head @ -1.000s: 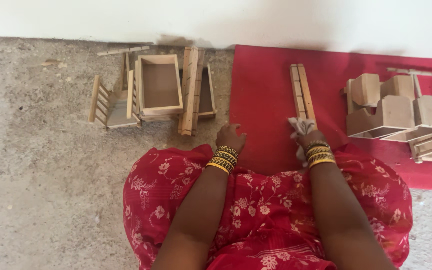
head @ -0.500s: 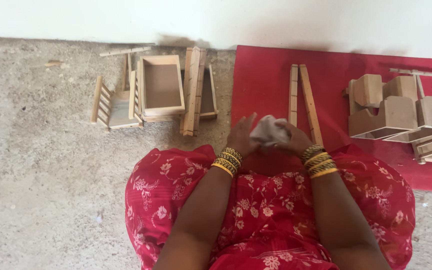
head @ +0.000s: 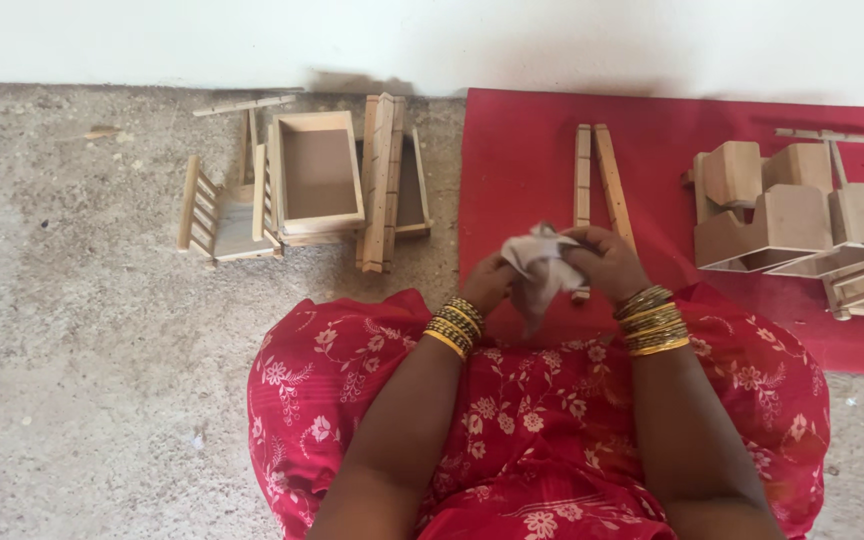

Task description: The person sits on the floor and wipes various small wooden furniture pieces with a cloth. They handle miniature chairs, tables, and boxes one at a time, wiping each surface and placing them aside after cleaning.

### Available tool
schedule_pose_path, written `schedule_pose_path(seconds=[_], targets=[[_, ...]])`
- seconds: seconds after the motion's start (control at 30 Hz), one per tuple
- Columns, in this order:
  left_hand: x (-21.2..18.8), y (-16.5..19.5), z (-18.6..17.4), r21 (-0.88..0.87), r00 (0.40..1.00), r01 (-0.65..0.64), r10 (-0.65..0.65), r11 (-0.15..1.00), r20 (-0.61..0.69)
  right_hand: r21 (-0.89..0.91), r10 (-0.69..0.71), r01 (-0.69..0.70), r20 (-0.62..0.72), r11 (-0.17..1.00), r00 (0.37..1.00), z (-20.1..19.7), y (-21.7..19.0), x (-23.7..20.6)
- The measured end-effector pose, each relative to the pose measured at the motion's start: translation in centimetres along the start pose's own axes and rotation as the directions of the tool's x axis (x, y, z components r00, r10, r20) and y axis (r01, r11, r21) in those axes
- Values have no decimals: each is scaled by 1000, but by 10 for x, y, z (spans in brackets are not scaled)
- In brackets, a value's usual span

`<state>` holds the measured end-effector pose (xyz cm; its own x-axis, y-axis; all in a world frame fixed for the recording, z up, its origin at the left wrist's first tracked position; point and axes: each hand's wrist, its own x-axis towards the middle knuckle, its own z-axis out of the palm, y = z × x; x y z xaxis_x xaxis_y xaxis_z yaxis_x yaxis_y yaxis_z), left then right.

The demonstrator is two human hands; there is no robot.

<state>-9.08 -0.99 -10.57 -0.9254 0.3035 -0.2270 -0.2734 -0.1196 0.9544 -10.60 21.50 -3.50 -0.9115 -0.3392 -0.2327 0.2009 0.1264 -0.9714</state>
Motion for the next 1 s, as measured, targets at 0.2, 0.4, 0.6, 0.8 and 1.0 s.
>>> schedule_pose_path(seconds=[0.2, 0.4, 0.6, 0.8, 1.0], targets=[[0, -2, 1, -392, 995, 78, -45, 917, 93, -229, -215, 247, 158, 941, 964, 44, -5, 4], [-5, 9, 4, -42, 995, 26, -30, 999, -96, -831, 39, -374, -394, 411, 918, 21, -1, 30], [2, 5, 1, 50, 971, 88, -74, 995, -226, -725, 183, -568, -543, 389, 819, 29, 16, 38], [5, -7, -6, 87, 968, 30, -7, 996, -250, -103, 446, -492, -292, 865, 846, 52, 26, 33], [5, 1, -12, 217, 928, 368, -343, 904, -145, -192, 196, -237, -210, 952, 958, 51, 30, 21]])
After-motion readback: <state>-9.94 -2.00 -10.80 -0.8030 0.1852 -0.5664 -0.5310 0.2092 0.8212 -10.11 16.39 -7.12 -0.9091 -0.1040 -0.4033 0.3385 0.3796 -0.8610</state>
